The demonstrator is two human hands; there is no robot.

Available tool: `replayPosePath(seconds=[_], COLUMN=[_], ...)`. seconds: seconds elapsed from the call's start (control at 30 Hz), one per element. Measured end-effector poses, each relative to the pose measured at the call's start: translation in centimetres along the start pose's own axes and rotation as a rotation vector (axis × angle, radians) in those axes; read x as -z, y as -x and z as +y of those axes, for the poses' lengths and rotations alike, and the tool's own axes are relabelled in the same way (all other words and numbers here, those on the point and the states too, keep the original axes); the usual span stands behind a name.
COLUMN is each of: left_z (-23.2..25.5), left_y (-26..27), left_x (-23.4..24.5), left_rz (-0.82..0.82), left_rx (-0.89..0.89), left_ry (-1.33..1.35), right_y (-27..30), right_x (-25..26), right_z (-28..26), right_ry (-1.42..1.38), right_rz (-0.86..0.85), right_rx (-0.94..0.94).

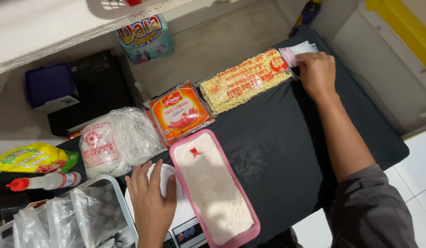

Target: The person places small plastic bags containing dark round items into a metal tray, then uses a small measuring cup and a spoon to transfer white powder from a pink container into another small plastic bag.

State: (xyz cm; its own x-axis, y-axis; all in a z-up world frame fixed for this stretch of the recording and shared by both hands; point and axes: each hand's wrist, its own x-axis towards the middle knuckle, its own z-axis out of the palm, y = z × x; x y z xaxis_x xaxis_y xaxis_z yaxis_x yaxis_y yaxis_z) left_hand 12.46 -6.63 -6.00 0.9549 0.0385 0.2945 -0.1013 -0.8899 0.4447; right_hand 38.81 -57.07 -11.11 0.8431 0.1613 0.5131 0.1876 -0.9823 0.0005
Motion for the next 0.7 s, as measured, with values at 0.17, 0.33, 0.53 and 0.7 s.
replayPosePath(seconds=[0.17, 0.33, 0.53, 0.7], left_z=[0.1, 0.3, 0.6, 2.4], left_y=[0.0, 0.0, -0.2, -0.4], left_x=[0.1, 0.3, 1.1, 3.9], left_rz=[0.016, 0.017, 0.060, 0.385], left_rx=[-0.021, -0.008, -0.012, -0.264], left_ry=[-0.007, 0.015, 0.087, 0.380], right_y=[0.2, -0.5, 0.0, 3.3], right_x=[1.4, 5.1, 11.8, 17.0], right_z=[-0.6, -2.9, -10.0, -17.8], right_ry=[-0.034, -0.144, -0.531, -1.063], right_rz=[0.123, 0.339, 0.464, 0.178], right_rx=[-0.017, -0.097, -0.139, -0.159])
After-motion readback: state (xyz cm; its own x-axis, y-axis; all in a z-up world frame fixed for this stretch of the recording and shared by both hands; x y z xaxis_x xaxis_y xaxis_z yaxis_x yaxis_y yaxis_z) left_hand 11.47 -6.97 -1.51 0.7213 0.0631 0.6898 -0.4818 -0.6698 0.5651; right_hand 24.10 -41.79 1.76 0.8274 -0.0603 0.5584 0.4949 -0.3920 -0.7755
